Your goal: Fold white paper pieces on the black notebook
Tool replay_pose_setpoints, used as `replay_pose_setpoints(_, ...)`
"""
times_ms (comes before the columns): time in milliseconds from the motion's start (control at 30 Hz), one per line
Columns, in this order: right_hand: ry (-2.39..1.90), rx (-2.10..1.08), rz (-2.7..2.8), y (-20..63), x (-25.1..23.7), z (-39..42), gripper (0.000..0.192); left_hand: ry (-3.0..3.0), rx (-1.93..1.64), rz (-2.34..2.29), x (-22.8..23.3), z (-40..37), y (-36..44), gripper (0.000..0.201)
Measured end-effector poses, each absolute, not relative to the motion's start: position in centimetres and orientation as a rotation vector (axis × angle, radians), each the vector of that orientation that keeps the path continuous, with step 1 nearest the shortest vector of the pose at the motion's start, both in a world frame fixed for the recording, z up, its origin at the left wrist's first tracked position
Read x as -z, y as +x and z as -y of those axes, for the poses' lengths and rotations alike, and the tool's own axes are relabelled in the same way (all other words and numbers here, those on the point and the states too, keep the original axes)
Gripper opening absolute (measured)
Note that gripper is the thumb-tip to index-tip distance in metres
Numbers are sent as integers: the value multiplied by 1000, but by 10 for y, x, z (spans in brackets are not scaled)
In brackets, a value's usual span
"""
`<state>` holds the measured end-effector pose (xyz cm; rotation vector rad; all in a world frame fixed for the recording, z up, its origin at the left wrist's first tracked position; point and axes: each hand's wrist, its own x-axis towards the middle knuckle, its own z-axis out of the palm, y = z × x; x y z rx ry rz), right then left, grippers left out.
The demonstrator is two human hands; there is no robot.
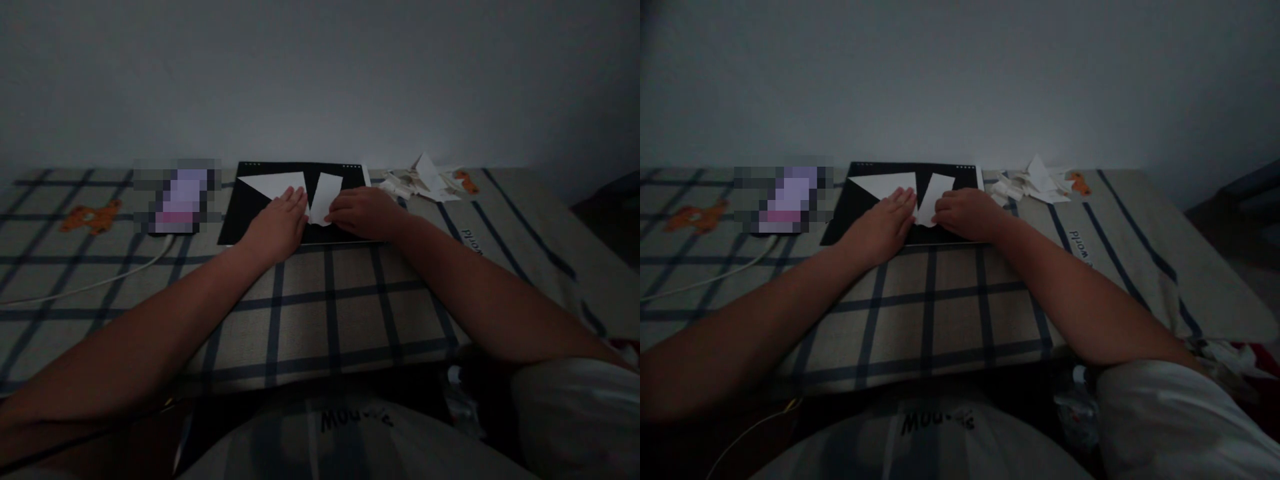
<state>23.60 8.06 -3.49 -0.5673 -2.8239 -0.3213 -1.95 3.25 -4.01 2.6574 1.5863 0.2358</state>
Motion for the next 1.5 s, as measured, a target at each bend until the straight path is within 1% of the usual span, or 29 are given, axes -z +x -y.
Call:
replay_pose_setpoints(333, -646, 372, 2818, 230, 40, -81, 35, 2654, -238, -1567, 47, -41, -24, 64)
replay_pose_setpoints(500, -661, 328, 2854, 228, 35, -78, 36, 2613, -175, -1623, 39, -40, -21, 65)
replay_pose_setpoints(667, -686, 305, 2875, 227, 32, -76, 32, 2599, -172, -1642, 36, -38, -20, 65)
replay_pose_setpoints(833, -667, 287, 2861, 228, 34, -77, 37, 2583, -153, -1663, 35, -37, -19, 64)
replay_pose_setpoints(900, -656, 282, 2862, 229, 34, -77, 35, 2591, -160, -1657, 34, -36, -18, 63)
replay_pose_setpoints(1033, -627, 365, 2848, 231, 32, -75, 33, 2583, -168, -1667, 31, -33, -16, 61)
replay_pose_setpoints(1167, -529, 473, 2850, 232, 30, -74, 39, 2581, -152, -1662, 30, -32, -16, 61)
replay_pose_setpoints(1367, -539, 290, 2800, 233, 38, -79, 33, 2595, -184, -1659, 34, -36, -19, 60)
replay_pose_setpoints(1500, -501, 281, 2801, 233, 37, -77, 35, 2579, -165, -1681, 33, -35, -18, 61)
